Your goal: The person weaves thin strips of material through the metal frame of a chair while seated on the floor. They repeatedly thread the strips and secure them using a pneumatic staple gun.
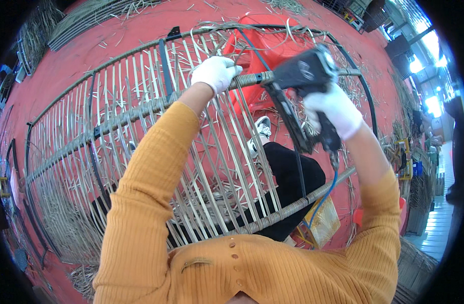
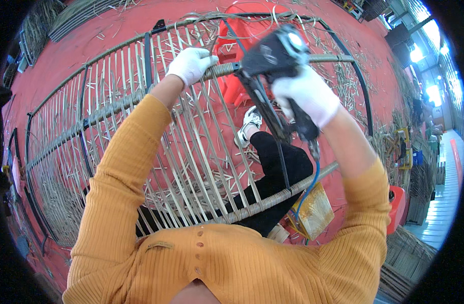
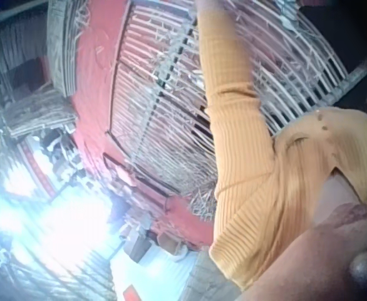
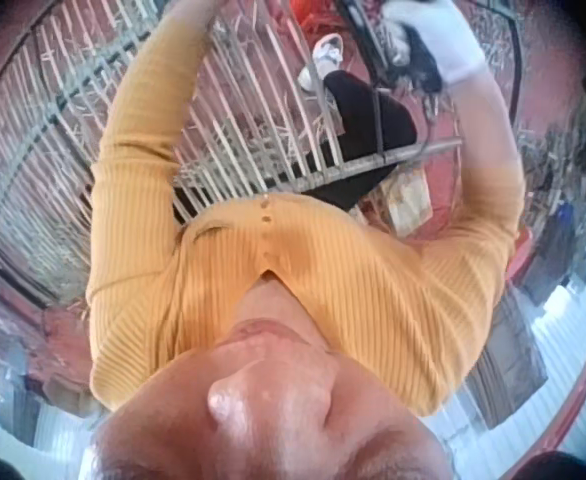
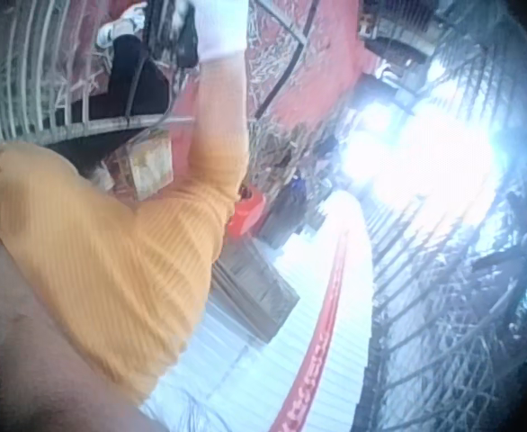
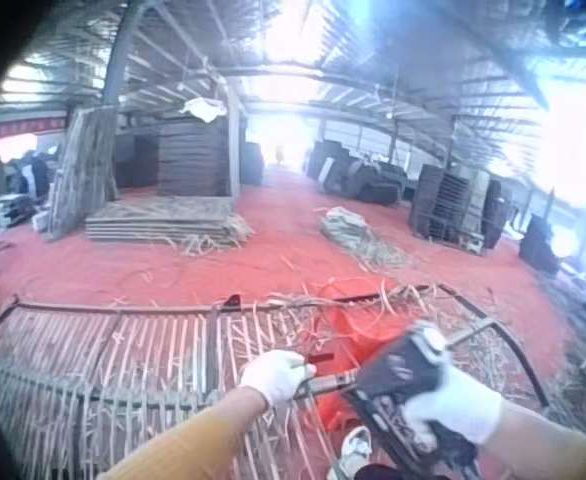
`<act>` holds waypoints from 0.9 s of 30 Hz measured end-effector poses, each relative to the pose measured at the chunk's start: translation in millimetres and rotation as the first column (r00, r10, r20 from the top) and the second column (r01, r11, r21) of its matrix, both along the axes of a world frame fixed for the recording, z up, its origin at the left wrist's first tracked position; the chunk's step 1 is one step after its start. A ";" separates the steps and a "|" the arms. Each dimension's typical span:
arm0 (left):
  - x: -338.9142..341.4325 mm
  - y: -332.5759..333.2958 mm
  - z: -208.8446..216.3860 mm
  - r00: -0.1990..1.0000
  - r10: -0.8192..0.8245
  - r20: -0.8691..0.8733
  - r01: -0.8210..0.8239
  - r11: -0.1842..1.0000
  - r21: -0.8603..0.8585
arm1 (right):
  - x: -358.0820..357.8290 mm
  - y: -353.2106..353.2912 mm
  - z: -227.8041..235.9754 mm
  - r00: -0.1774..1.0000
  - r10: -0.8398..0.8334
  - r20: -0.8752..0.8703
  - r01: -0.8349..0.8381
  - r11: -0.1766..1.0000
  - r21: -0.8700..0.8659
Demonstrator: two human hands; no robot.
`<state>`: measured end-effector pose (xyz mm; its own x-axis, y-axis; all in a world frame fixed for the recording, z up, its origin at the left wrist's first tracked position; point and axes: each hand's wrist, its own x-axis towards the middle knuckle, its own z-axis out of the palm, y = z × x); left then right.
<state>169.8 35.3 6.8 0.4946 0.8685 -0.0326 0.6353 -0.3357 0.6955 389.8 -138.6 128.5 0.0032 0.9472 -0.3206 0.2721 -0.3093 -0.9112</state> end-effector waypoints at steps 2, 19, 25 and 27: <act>0.6 -0.8 0.1 1.000 0.006 -0.024 -0.005 1.000 0.030 | -18.5 33.3 1.2 0.999 0.036 0.038 -0.033 0.996 -0.079; 0.9 -2.4 -4.6 0.997 0.065 -0.034 -0.062 0.995 0.082 | -30.7 27.6 17.3 0.949 0.056 0.312 -0.018 0.992 -0.123; -4.1 -3.2 -11.4 0.997 0.081 -0.008 -0.079 0.988 0.136 | 56.0 -196.0 19.1 0.837 -0.544 0.055 0.541 0.839 0.063; -5.1 0.4 -13.7 0.999 0.015 -0.051 -0.007 0.990 0.143 | 91.2 -269.3 -16.0 0.702 -0.710 0.048 0.711 0.703 -0.012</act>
<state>164.6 35.7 -6.9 0.4857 0.8716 0.0668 0.6733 -0.4218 0.6073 481.0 -407.9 112.5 0.6843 0.6497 -0.3310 -0.0059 -0.4490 -0.8935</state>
